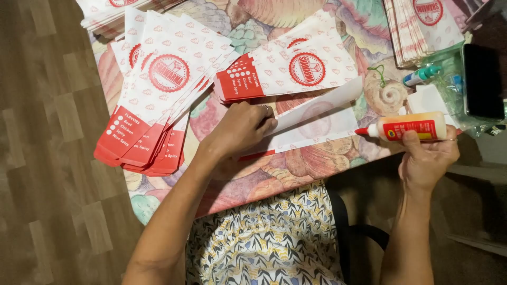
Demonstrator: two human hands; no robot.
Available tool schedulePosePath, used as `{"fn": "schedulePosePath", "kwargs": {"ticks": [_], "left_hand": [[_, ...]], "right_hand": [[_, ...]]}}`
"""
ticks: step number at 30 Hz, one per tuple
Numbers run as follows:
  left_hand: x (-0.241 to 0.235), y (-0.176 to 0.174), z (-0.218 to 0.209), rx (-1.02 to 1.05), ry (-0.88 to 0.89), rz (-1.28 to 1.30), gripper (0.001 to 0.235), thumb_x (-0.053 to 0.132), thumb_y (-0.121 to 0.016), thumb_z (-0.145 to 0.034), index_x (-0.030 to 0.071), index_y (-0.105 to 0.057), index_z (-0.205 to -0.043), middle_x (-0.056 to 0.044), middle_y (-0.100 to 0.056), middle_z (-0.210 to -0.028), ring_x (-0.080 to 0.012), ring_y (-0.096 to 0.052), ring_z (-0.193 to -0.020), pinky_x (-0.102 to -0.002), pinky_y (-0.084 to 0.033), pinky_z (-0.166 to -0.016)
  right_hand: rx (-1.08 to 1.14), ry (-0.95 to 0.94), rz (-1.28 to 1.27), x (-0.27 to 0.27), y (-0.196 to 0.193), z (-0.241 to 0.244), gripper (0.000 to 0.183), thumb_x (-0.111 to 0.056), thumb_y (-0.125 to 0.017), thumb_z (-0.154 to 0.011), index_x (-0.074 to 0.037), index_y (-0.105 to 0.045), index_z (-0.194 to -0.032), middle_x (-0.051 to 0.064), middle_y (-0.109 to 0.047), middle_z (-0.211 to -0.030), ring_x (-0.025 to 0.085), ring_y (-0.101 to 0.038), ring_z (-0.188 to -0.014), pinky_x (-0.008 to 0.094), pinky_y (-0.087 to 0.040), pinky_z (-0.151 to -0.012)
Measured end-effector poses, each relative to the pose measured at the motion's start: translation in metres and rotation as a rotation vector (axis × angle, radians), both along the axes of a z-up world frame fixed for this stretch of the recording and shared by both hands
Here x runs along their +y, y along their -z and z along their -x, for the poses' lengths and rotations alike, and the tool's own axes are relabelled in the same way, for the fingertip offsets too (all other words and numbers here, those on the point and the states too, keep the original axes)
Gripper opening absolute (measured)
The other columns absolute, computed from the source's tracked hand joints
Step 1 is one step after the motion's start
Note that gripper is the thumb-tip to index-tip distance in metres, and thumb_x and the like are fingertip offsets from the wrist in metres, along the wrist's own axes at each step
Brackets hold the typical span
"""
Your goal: Applying glue to paper food wraps and stacking them for assembly.
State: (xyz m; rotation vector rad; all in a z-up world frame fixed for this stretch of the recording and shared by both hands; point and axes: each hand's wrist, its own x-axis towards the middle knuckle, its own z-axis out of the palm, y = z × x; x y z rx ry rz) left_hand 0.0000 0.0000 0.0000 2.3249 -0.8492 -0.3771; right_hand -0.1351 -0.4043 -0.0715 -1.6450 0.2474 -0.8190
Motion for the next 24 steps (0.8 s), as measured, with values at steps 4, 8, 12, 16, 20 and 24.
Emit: {"fn": "schedulePosePath", "kwargs": {"ticks": [4, 8, 12, 16, 20, 24], "left_hand": [[0.001, 0.003, -0.002, -0.006, -0.006, -0.005, 0.033, 0.025, -0.054, -0.101, 0.005, -0.062, -0.076, -0.020, -0.067, -0.070, -0.0441, -0.059, -0.063, -0.051, -0.037, -0.060], [-0.001, 0.010, -0.008, -0.021, 0.014, 0.039, 0.033, 0.024, -0.056, -0.100, 0.005, -0.059, -0.073, -0.017, -0.065, -0.068, -0.0384, -0.058, -0.060, -0.048, -0.036, -0.057], [0.000, 0.013, -0.016, 0.009, 0.044, 0.031, 0.033, 0.028, -0.056, -0.101, 0.008, -0.061, -0.075, -0.012, -0.065, -0.073, -0.0298, -0.059, -0.062, -0.044, -0.038, -0.058], [0.000, 0.012, -0.020, 0.005, 0.038, 0.031, 0.033, 0.028, -0.054, -0.097, 0.008, -0.058, -0.071, -0.017, -0.067, -0.075, -0.0404, -0.061, -0.066, -0.049, -0.038, -0.059], [-0.001, 0.012, -0.027, 0.087, 0.000, 0.067, 0.027, 0.032, -0.061, -0.089, 0.008, -0.072, -0.082, -0.020, -0.072, -0.073, -0.0469, -0.073, -0.084, -0.053, -0.056, -0.079], [0.000, 0.015, -0.030, 0.117, -0.003, 0.097, 0.024, 0.031, -0.063, -0.088, 0.010, -0.072, -0.079, -0.018, -0.071, -0.070, -0.0445, -0.073, -0.082, -0.051, -0.056, -0.077]], "right_hand": [[-0.034, -0.030, -0.022, -0.002, 0.000, -0.002, 0.046, -0.014, -0.092, -0.094, -0.005, -0.051, -0.112, 0.009, -0.062, -0.100, 0.018, -0.064, -0.092, 0.043, -0.067, -0.084], [-0.010, -0.031, -0.018, 0.010, 0.001, 0.000, 0.044, -0.017, -0.092, -0.093, -0.007, -0.053, -0.110, 0.006, -0.063, -0.098, 0.016, -0.064, -0.090, 0.035, -0.062, -0.083], [0.052, -0.059, -0.003, 0.052, 0.007, -0.002, 0.040, -0.010, -0.088, -0.094, -0.007, -0.052, -0.112, 0.006, -0.063, -0.101, 0.013, -0.060, -0.091, 0.030, -0.057, -0.087], [0.048, -0.178, -0.077, 0.121, 0.006, -0.002, 0.039, -0.009, -0.083, -0.093, -0.006, -0.052, -0.115, 0.009, -0.065, -0.101, 0.016, -0.063, -0.087, 0.030, -0.059, -0.082], [0.001, -0.289, -0.017, 0.168, 0.015, -0.006, 0.044, -0.007, -0.091, -0.078, 0.000, -0.058, -0.106, 0.013, -0.071, -0.097, 0.018, -0.067, -0.098, 0.038, -0.057, -0.093], [0.027, -0.391, 0.018, 0.215, -0.002, -0.010, 0.041, -0.001, -0.089, -0.077, 0.003, -0.061, -0.106, 0.019, -0.074, -0.096, 0.025, -0.073, -0.094, 0.040, -0.057, -0.091]]}}
